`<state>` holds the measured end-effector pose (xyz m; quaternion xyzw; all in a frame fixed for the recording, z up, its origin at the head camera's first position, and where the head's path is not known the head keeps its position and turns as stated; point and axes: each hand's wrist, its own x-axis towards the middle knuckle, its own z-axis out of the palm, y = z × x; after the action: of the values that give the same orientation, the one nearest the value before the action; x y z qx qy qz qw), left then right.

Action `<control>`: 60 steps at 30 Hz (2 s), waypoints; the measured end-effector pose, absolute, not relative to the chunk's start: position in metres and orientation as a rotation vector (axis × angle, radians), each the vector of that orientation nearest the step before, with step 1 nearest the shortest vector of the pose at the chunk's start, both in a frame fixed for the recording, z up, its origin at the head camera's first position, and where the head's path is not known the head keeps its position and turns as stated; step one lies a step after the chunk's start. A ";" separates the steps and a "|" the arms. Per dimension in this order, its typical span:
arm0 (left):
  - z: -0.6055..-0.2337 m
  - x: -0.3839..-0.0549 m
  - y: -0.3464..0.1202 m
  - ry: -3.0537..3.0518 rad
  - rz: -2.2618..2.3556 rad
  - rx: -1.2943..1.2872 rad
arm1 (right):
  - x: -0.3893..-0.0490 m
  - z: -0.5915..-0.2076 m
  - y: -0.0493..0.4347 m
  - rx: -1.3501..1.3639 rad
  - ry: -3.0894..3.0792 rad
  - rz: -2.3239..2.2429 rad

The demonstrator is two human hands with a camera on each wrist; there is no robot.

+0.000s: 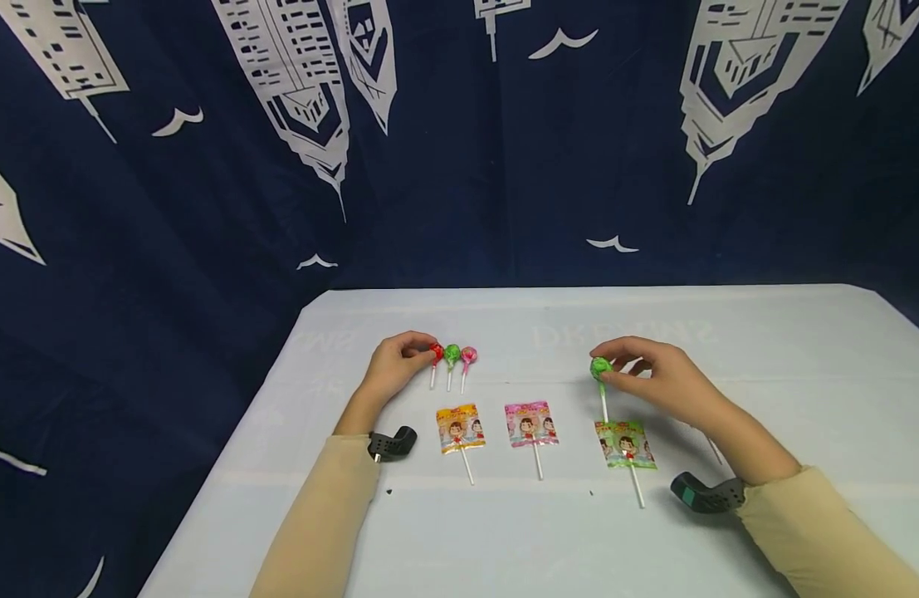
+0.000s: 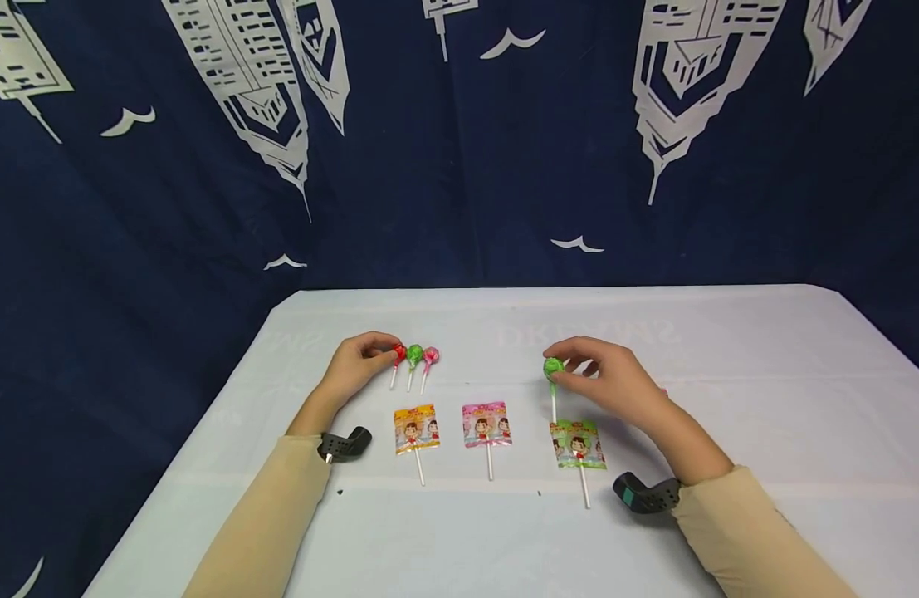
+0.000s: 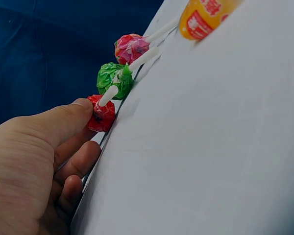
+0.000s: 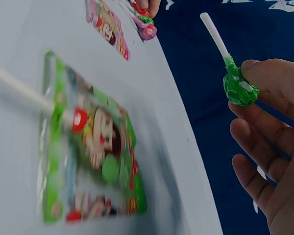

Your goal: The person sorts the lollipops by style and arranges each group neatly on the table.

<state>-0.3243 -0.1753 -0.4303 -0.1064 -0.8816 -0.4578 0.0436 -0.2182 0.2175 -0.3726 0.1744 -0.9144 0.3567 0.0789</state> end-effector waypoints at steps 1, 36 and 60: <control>-0.430 -0.324 -0.175 -2.697 -1.395 -0.324 | -0.220 -0.372 0.214 0.526 -2.740 1.079; -0.432 -0.325 -0.176 -2.697 -1.398 -0.312 | -0.295 -0.383 0.101 0.587 -2.832 1.237; -0.431 -0.324 -0.173 -2.696 -1.374 -0.313 | -0.303 -0.400 0.083 0.583 -2.912 1.096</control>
<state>-0.3237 -0.1732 -0.4306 -0.1029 -0.8852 -0.4510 0.0498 -0.3034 0.0831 -0.3999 0.1842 -0.9199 0.3461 -0.0117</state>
